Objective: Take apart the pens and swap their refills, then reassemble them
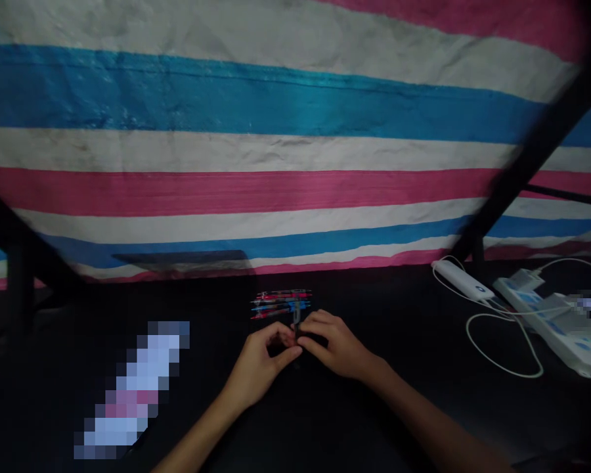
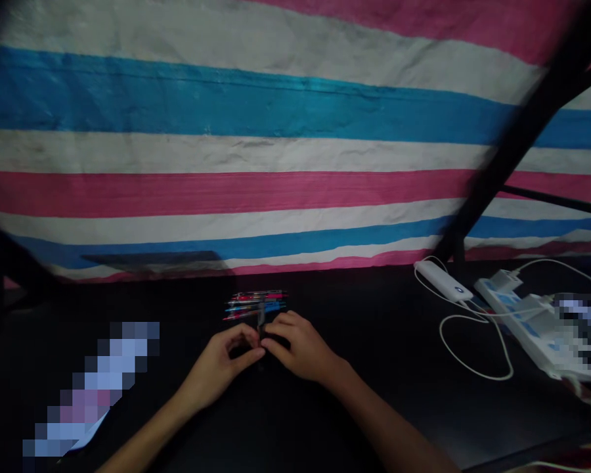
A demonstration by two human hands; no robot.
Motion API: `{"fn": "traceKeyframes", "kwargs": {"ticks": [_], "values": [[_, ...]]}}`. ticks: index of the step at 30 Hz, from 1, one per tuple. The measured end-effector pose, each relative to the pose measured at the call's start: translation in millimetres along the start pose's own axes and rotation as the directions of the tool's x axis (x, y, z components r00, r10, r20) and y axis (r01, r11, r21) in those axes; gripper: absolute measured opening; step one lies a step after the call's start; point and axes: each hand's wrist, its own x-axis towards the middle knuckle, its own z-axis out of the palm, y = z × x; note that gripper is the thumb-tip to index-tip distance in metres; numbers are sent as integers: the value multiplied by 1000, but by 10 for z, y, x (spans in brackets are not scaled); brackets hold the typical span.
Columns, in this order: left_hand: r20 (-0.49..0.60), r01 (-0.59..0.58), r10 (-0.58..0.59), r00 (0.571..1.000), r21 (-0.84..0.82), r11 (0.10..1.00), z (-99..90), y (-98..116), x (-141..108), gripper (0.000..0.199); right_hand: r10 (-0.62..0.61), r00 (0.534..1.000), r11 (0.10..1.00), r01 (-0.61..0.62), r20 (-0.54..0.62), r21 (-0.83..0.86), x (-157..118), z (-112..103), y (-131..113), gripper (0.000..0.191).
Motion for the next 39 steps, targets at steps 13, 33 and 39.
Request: {"fn": "traceKeyframes", "kwargs": {"ticks": [13, 33, 39], "values": [[-64, 66, -76, 995, -149, 987, -120, -137, 80, 26, 190, 982, 958, -187, 6, 216, -27, 83, -8, 19], [-238, -98, 187, 953, 343, 934, -417, -160, 129, 18, 454, 891, 692, -374, 31, 617, -13, -56, 397, 23], [-131, -250, 374, 918, 541, 803, -414, -164, 171, 13, 476, 878, 686, -402, 43, 606, -4, -109, 414, 20]]}}
